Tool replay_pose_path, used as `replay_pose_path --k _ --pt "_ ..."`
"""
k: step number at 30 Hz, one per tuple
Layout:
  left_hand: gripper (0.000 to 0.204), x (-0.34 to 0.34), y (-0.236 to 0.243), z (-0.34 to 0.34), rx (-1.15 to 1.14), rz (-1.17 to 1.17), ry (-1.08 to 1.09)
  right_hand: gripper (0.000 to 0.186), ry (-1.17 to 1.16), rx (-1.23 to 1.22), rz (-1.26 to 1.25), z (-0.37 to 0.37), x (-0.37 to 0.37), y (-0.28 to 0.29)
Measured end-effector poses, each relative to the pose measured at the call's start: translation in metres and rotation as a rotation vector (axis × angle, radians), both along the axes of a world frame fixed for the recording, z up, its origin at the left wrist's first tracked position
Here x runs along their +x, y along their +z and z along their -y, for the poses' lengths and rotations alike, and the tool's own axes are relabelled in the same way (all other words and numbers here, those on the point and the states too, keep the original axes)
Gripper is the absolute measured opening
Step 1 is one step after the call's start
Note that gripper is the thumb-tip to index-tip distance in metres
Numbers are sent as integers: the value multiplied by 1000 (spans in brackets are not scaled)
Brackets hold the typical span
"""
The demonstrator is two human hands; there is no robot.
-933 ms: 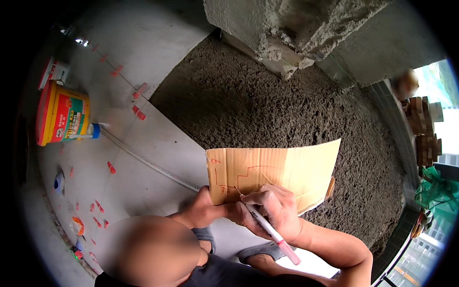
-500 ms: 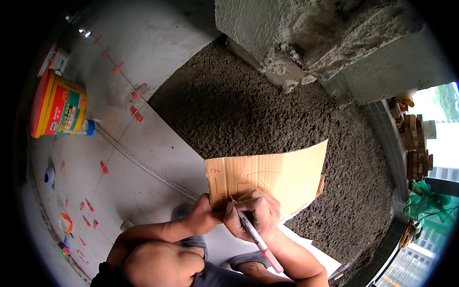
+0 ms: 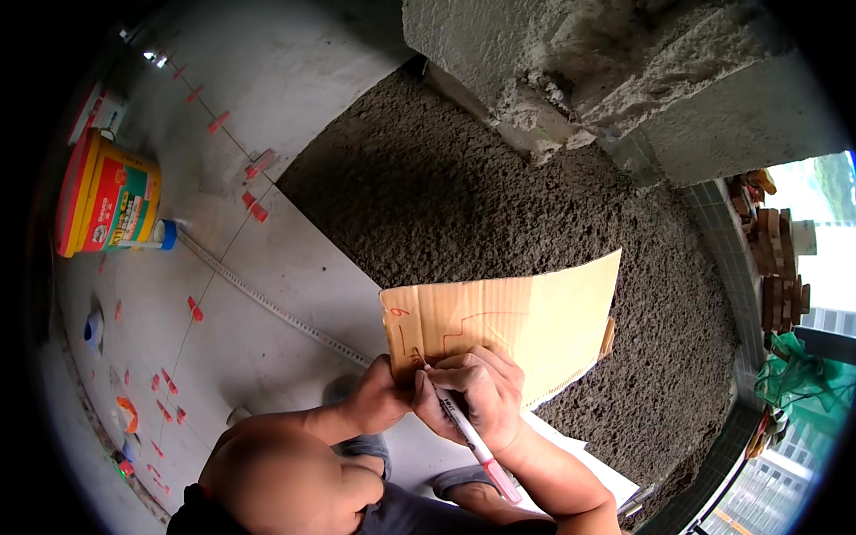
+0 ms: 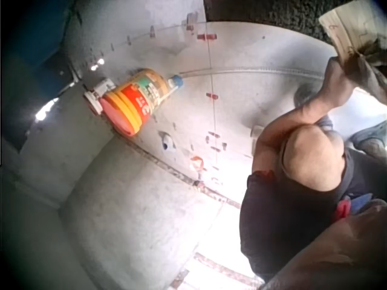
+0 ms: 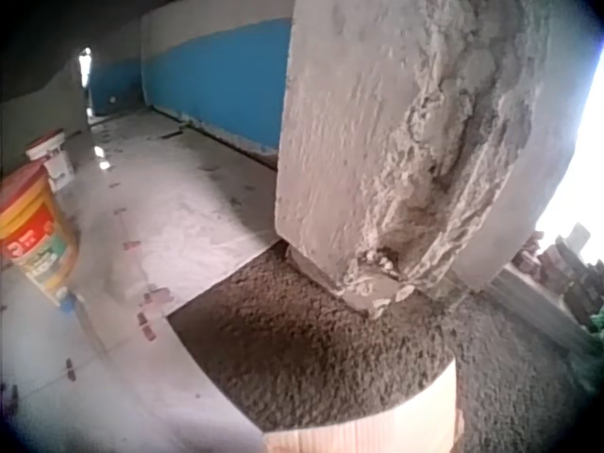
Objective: The person uses a measuring tape to measure dimensions of a floor area near a wall and a column, then marks measurements on a piece of cardboard with a pen.
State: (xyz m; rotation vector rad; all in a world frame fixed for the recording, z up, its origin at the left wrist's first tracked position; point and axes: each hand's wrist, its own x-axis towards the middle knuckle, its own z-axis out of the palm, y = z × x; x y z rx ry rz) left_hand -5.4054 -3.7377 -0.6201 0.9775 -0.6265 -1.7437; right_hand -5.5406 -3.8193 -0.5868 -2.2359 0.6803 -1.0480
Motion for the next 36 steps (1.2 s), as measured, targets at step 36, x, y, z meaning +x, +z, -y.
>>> replay_pose_path --k 36 --pt "29 -4 1 1 56 6 -12 21 -2 51 69 2 -7 -4"
